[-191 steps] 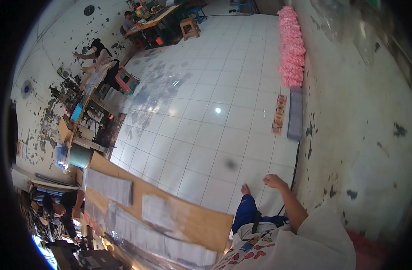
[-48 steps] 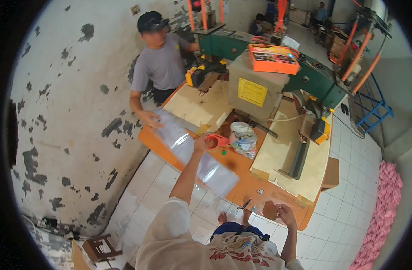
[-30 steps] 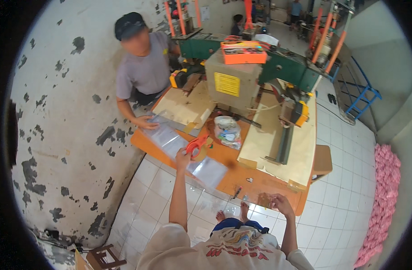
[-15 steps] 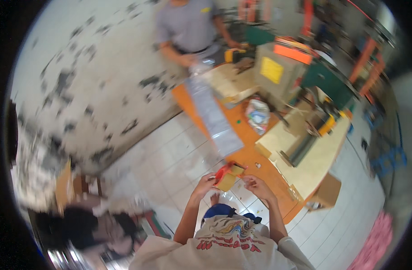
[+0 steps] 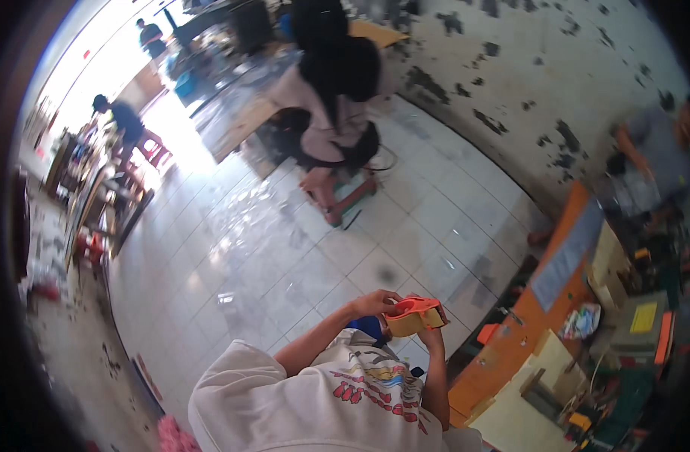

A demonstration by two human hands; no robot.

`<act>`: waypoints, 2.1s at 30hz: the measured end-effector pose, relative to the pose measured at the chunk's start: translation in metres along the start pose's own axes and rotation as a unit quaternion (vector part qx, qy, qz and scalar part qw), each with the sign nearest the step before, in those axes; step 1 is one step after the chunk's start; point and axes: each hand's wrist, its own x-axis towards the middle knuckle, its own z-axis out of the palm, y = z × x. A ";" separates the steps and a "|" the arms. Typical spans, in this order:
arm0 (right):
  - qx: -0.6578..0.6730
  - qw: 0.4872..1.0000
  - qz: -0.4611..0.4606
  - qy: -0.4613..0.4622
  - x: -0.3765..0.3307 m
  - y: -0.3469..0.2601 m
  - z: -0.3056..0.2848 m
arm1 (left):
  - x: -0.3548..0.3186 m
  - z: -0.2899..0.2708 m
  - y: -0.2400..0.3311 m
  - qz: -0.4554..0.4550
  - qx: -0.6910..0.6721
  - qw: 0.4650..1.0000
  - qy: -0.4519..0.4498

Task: The person uses a hand-operated press on yellow plastic pieces, trims the edges with a utility knife, and applies red tape to the back of the items.

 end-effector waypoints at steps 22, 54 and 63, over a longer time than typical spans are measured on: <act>-0.191 0.947 -0.054 -0.253 0.143 -0.103 0.476 | -0.396 -0.295 -0.094 0.199 -0.236 0.866 0.394; -0.321 0.389 -0.218 -0.836 0.222 -0.274 1.315 | -0.950 -0.575 -0.278 0.228 -0.158 0.530 0.802; -0.376 0.368 -0.154 -0.836 0.197 -0.324 1.566 | -1.195 -0.725 -0.343 0.199 -0.263 0.648 0.687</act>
